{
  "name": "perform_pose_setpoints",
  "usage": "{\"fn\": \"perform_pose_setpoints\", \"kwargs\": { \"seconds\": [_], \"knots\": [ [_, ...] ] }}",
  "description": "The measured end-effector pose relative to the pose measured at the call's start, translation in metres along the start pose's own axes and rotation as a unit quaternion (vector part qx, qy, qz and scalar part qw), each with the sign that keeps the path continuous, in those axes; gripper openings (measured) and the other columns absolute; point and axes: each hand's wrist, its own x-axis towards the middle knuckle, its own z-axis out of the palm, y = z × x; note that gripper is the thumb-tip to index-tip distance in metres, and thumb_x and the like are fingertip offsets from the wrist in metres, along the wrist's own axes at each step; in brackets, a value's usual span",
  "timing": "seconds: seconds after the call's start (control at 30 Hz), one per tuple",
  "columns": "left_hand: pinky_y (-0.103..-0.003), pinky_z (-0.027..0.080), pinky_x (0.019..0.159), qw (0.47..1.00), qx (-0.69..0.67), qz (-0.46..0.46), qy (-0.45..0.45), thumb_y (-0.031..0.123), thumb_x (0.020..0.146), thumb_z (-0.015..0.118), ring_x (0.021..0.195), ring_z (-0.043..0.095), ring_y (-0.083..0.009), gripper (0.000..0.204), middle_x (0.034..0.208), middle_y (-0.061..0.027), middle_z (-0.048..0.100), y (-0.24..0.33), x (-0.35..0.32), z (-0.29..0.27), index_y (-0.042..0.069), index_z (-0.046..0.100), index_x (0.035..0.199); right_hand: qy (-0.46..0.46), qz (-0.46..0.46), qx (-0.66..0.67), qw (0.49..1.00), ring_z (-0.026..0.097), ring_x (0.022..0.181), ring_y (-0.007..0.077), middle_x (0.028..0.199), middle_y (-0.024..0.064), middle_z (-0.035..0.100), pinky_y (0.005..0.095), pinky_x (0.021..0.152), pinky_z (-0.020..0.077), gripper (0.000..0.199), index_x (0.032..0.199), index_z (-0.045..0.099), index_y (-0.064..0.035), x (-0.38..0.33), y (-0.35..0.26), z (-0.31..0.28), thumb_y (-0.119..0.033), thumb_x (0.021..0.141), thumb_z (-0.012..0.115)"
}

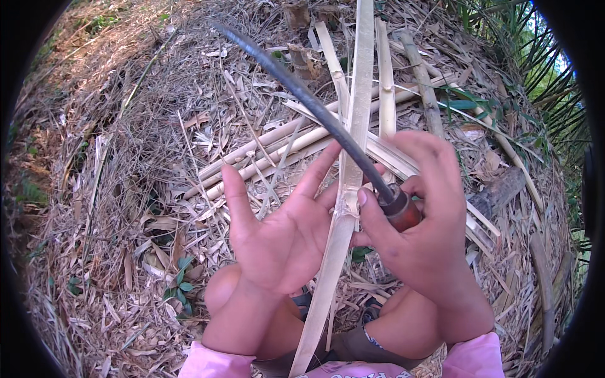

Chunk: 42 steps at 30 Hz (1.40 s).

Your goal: The person scrapes and trims the edges of a thin bamboo strip using a machete, turning the strip over and handling it by hand while sitting on a ground covered in dry leaves.

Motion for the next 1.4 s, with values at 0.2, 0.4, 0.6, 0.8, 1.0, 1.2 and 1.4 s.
{"fn": "perform_pose_setpoints", "kwargs": {
  "seconds": [0.2, 0.4, 0.6, 0.8, 1.0, 1.2, 1.4],
  "knots": [
    [-0.042, 0.029, 0.116, 0.995, -0.088, 0.023, -0.048, 0.098, 0.074, 0.019, 0.14, 0.037, -0.0324, 0.127, 0.159, -0.0181, 0.022, -0.001, -0.001, -0.004, 0.004, 0.009, 0.159, -0.032, -0.16, -0.034, 0.986, 0.053, 0.117, 0.0198, 0.133, 0.0216, 0.042, 0.0265, 0.078, 0.0536, 0.039, 0.115, 0.057, -0.0062, -0.01, 0.012, 0.008, -0.003, 0.08, 0.074],
    [-0.04, 0.024, 0.118, 0.997, 0.06, 0.047, 0.011, 0.101, 0.069, 0.011, 0.144, 0.029, -0.0305, 0.133, 0.163, -0.017, 0.013, -0.002, -0.003, 0.008, 0.003, 0.001, 0.159, -0.007, -0.168, -0.016, 0.986, 0.053, 0.117, 0.023, 0.14, 0.0218, 0.037, 0.0279, 0.076, 0.0521, 0.019, 0.094, 0.074, -0.013, -0.011, 0.007, 0.013, -0.012, 0.075, 0.079],
    [-0.043, 0.032, 0.118, 0.988, 0.137, 0.068, 0.021, 0.097, 0.076, 0.018, 0.142, 0.037, -0.0361, 0.126, 0.158, -0.0217, 0.026, -0.002, -0.008, 0.008, 0.003, 0.003, 0.158, 0.01, -0.107, 0.003, 0.994, 0.059, 0.083, 0.0095, 0.142, 0.0175, 0.036, 0.0192, 0.061, 0.0479, 0.023, 0.092, 0.077, -0.0126, -0.015, 0.004, 0.019, -0.005, 0.07, 0.081],
    [-0.041, 0.023, 0.122, 0.981, 0.177, 0.079, 0.024, 0.099, 0.072, 0.011, 0.146, 0.028, -0.0341, 0.132, 0.162, -0.0211, 0.013, -0.004, -0.009, 0.008, -0.001, 0.001, 0.157, 0.017, -0.123, -0.028, 0.992, 0.055, 0.073, 0.0068, 0.137, 0.0155, 0.038, 0.018, 0.059, 0.0468, 0.023, 0.088, 0.078, -0.0138, -0.014, 0.001, 0.019, -0.004, 0.067, 0.082],
    [-0.031, 0.022, 0.111, 0.986, 0.157, 0.057, 0.012, 0.104, 0.057, -0.007, 0.139, 0.029, -0.0266, 0.139, 0.166, -0.018, 0.001, -0.005, -0.01, 0.005, 0.009, -0.007, 0.16, 0.022, -0.139, -0.05, 0.989, 0.054, 0.073, 0.0078, 0.128, 0.013, 0.04, 0.0188, 0.059, 0.0458, 0.023, 0.085, 0.077, -0.0134, -0.014, 0.001, 0.021, -0.004, 0.065, 0.081],
    [-0.038, 0.011, 0.119, 0.99, 0.129, 0.028, -0.039, 0.104, 0.056, -0.008, 0.146, 0.02, -0.0295, 0.14, 0.165, -0.0179, 0.002, -0.004, -0.011, -0.001, 0.01, -0.006, 0.16, 0.022, -0.119, -0.006, 0.993, 0.056, 0.074, 0.0073, 0.127, 0.013, 0.039, 0.0187, 0.058, 0.0455, 0.025, 0.084, 0.076, -0.0109, -0.013, 0.001, 0.022, 0.001, 0.063, 0.079],
    [-0.039, 0.011, 0.12, 0.986, 0.156, 0.052, -0.005, 0.104, 0.057, -0.008, 0.146, 0.021, -0.0299, 0.141, 0.165, -0.0185, 0.001, -0.006, -0.009, 0.006, 0.007, -0.006, 0.159, 0.007, -0.122, -0.012, 0.992, 0.059, 0.079, 0.0096, 0.129, 0.0139, 0.038, 0.0187, 0.059, 0.0475, 0.026, 0.085, 0.075, -0.0089, -0.014, 0.001, 0.022, 0.002, 0.062, 0.079]
  ]
}}
